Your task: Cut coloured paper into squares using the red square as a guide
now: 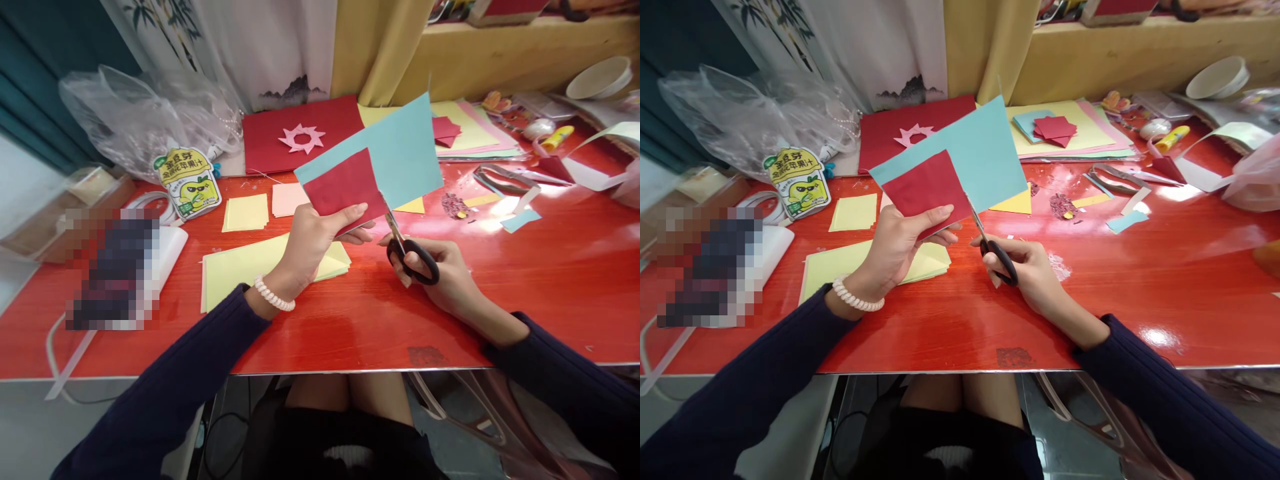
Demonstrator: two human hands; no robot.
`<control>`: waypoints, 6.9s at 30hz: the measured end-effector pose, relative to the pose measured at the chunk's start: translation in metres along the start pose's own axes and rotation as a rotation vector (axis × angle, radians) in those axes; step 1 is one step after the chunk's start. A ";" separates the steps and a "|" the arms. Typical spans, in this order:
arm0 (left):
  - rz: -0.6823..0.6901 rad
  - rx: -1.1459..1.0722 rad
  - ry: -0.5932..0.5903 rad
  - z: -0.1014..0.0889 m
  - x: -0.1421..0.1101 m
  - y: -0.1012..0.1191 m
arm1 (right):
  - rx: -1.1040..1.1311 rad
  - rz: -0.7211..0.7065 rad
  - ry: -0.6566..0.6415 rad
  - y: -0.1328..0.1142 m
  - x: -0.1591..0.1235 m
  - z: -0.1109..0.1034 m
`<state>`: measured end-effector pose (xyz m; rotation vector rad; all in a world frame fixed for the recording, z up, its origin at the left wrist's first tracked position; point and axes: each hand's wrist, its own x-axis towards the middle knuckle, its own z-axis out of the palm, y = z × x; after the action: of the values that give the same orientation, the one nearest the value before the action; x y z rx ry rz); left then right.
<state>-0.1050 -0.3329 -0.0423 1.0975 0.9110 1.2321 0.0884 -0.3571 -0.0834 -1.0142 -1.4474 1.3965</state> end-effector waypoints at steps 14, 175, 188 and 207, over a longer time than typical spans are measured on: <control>-0.071 -0.060 -0.053 0.000 -0.003 0.001 | 0.020 -0.022 0.013 -0.002 0.000 0.001; -0.295 -0.071 -0.288 -0.005 -0.001 0.016 | 0.095 -0.215 0.419 -0.041 0.018 0.006; -0.141 0.144 -0.150 -0.001 -0.006 0.014 | -0.043 -0.092 0.171 -0.028 0.014 -0.014; -0.088 0.113 -0.129 -0.005 -0.002 0.011 | -0.390 0.156 -0.057 -0.029 0.004 -0.007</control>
<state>-0.1124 -0.3341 -0.0333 1.1996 0.9293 1.0364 0.0942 -0.3528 -0.0545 -1.3650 -1.7580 1.2845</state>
